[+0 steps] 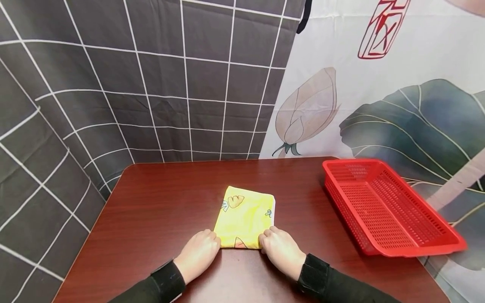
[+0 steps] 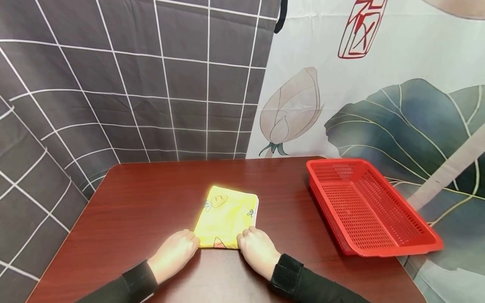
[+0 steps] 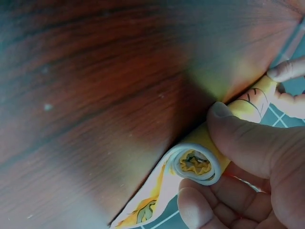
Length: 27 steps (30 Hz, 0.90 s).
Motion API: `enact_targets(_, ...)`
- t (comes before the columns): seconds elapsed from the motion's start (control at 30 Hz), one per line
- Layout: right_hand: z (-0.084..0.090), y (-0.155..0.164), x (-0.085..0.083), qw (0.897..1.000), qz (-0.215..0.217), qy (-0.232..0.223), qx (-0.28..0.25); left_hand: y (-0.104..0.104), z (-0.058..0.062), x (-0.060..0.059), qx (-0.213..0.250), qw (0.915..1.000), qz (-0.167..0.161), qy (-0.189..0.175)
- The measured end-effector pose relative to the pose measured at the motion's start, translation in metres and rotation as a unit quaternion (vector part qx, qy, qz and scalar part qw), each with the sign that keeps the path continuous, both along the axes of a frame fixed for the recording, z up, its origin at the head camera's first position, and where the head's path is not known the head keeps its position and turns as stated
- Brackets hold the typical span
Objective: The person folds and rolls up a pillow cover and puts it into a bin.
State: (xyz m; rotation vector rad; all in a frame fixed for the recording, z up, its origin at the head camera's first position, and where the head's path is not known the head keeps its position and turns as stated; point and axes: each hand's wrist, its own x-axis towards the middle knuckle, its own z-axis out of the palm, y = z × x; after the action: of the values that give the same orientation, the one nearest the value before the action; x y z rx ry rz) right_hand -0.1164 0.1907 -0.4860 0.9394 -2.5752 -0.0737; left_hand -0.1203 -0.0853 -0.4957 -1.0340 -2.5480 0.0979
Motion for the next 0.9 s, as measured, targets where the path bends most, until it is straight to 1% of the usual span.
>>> enact_targets(0.07,-0.0010,-0.0001,-0.0002,1.000,0.000,-0.001,0.000,-0.0005,-0.0013,-0.0001,0.004,1.0000,-0.004,0.005)
enact_targets(0.23,-0.0022,-0.0005,-0.0007,1.000,-0.004,0.004,0.005,-0.0010,-0.0044,-0.0009,-0.002,0.9993,-0.014,0.035)
enact_targets(0.33,-0.0022,-0.0024,-0.0003,1.000,-0.007,0.008,0.008,-0.0022,-0.0048,-0.0007,-0.003,0.9992,-0.013,0.037)
enact_targets(0.43,-0.0018,-0.0039,0.0009,1.000,-0.009,0.013,0.012,-0.0026,-0.0028,-0.0005,-0.005,0.9997,-0.008,0.024)
enact_targets(0.6,-0.0022,-0.0056,0.0024,1.000,-0.009,0.015,0.013,-0.0019,0.0013,-0.0014,-0.010,0.9998,-0.002,-0.018)
enact_targets(0.67,-0.0026,-0.0061,0.0025,1.000,-0.010,0.013,0.011,-0.0018,0.0024,-0.0019,-0.012,0.9995,-0.004,-0.028)
enact_targets(0.8,-0.0028,-0.0063,0.0021,1.000,-0.016,0.013,0.011,-0.0011,0.0030,-0.0029,-0.007,0.9995,-0.011,-0.028)
enact_targets(0.9,-0.0033,-0.0061,0.0017,1.000,-0.019,0.013,0.011,-0.0002,0.0034,-0.0034,0.004,0.9991,-0.011,-0.040)
